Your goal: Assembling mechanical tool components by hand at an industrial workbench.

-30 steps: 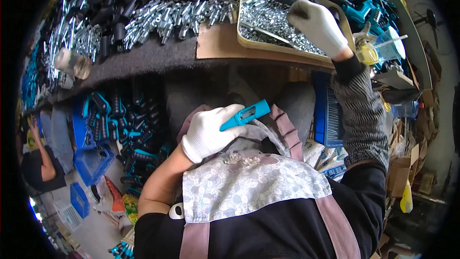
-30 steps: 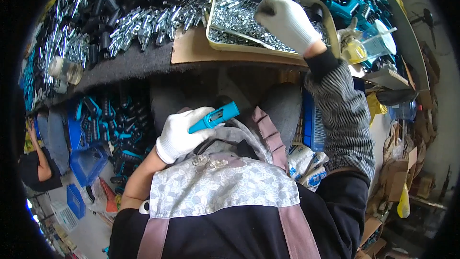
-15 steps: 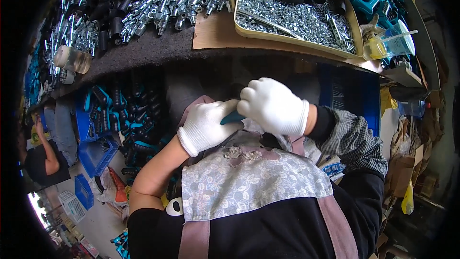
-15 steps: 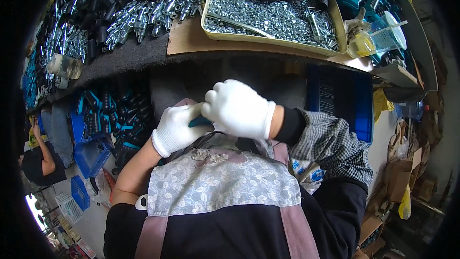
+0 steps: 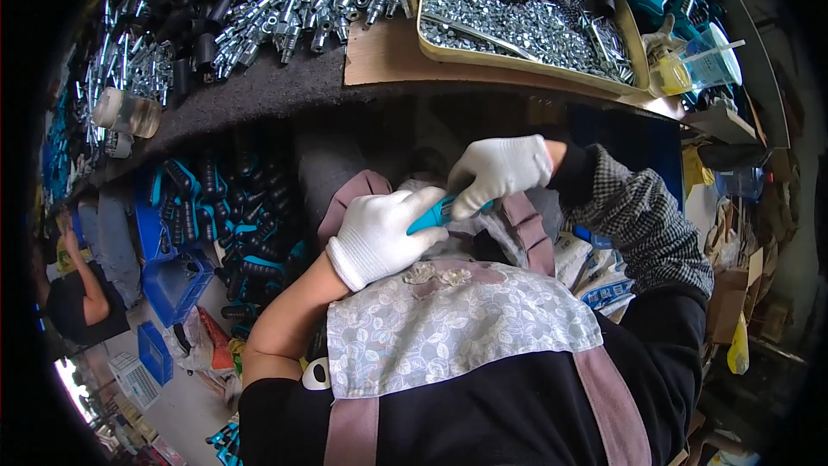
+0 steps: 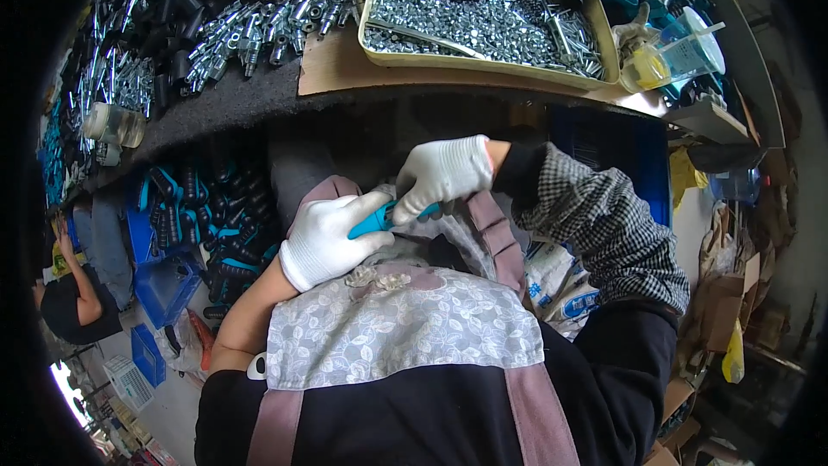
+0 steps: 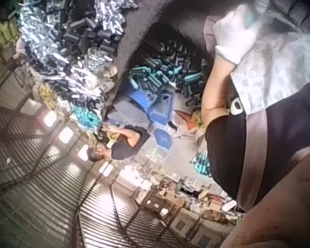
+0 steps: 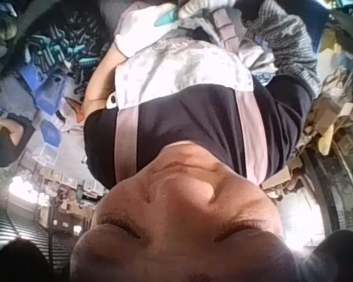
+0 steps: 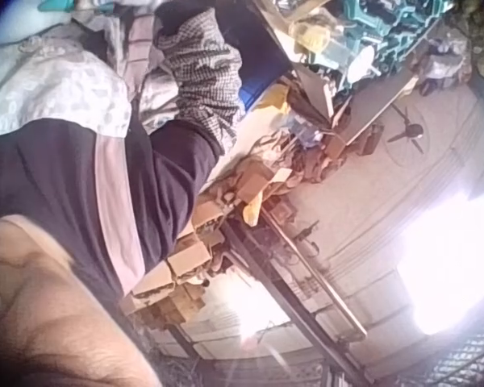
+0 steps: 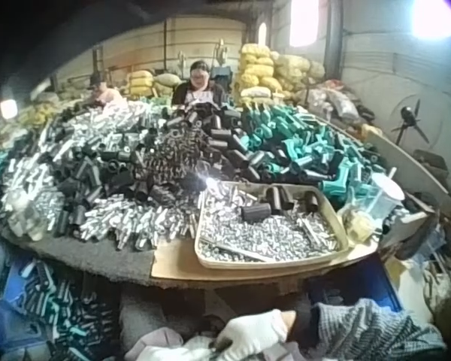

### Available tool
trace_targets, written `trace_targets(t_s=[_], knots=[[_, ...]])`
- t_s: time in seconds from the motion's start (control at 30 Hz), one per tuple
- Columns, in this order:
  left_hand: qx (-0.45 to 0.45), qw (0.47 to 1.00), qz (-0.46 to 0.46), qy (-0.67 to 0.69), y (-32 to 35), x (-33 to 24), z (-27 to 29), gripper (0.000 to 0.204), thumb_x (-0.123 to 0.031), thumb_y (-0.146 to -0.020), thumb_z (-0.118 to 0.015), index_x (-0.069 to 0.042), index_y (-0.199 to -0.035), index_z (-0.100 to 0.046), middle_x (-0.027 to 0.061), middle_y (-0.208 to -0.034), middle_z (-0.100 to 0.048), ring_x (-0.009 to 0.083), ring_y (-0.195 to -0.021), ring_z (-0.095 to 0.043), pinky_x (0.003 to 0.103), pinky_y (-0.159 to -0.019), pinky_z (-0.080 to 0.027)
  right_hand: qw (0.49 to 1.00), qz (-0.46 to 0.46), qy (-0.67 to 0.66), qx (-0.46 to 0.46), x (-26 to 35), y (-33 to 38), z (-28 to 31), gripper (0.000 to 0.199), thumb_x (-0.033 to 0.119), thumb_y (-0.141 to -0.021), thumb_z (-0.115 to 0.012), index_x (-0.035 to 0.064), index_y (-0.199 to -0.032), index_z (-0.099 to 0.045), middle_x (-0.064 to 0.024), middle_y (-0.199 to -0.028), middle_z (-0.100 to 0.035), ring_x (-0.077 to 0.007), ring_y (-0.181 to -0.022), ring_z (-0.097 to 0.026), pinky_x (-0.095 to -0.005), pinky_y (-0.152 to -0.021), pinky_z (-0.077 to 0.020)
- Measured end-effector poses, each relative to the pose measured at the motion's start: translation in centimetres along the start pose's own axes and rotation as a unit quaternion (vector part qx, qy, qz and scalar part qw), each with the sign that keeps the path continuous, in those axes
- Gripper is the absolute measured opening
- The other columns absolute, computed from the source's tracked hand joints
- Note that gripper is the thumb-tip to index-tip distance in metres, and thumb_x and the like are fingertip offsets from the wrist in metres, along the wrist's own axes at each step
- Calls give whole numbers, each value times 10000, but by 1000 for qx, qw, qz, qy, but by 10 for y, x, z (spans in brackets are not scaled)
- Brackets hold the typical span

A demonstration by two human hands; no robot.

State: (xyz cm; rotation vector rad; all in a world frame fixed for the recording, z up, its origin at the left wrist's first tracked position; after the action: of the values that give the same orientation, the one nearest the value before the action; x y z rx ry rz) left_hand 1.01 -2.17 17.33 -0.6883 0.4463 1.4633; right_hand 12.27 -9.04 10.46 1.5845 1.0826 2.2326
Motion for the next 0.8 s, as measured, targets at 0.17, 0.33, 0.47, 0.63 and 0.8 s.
trace_targets(t_s=[0.17, 0.33, 0.47, 0.63, 0.8], knots=[[-33, 999, -16, -3, 2, -3, 8, 431, -252, -778, -783, -91, -1160, -665, 121, -869, -694, 320, -749, -698, 400, -653, -556, 998, 17, -30, -43, 17, 7, -8, 479, 402, -851, -769, -27, -1058, -722, -82, -745, -681, -149, -629, -621, -304, -565, -488], [-47, 998, -43, -23, -9, 2, 26, 447, -168, -743, -775, -99, -1170, -662, 95, -906, -661, 303, -816, -670, 397, -727, -539, 958, 89, 119, -244, 45, 29, 15, 633, 537, -825, -751, -50, -1057, -699, -243, -818, -692, -341, -765, -701, -391, -692, -542], [-137, 989, -53, -35, -14, -3, 47, 452, -105, -692, -775, -85, -1132, -673, 107, -943, -661, 323, -867, -657, 402, -732, -537, 813, 242, 212, -486, 94, 90, 72, 283, 296, -893, -713, 34, -1000, -727, -157, -902, -697, -328, -812, -696, -373, -727, -553], [-125, 991, -18, 35, -15, -5, 41, 423, -127, -703, -823, -63, -1097, -685, 132, -924, -681, 340, -815, -676, 387, -709, -547, 704, 7, 354, -616, 39, 127, 180, 275, 287, -817, -735, 62, -976, -742, -174, -912, -710, -368, -857, -688, -424, -777, -550], [-124, 992, -8, 38, -12, -4, 34, 423, -141, -710, -823, -60, -1102, -686, 142, -934, -681, 342, -822, -681, 393, -714, -549, 781, 12, 278, -559, 23, 106, 193, 260, 287, -833, -717, 43, -925, -725, -190, -891, -712, -362, -862, -692, -421, -786, -543]])
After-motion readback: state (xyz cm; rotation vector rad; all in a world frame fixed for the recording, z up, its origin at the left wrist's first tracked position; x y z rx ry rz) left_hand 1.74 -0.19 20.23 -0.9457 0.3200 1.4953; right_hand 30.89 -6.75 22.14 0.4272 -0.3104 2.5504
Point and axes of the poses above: each hand's wrist, its own y-axis away from the middle knuckle, its own z-axis out of the back of the hand, x = y × z, the point moved 8 cm from there along -y, towards the middle knuckle
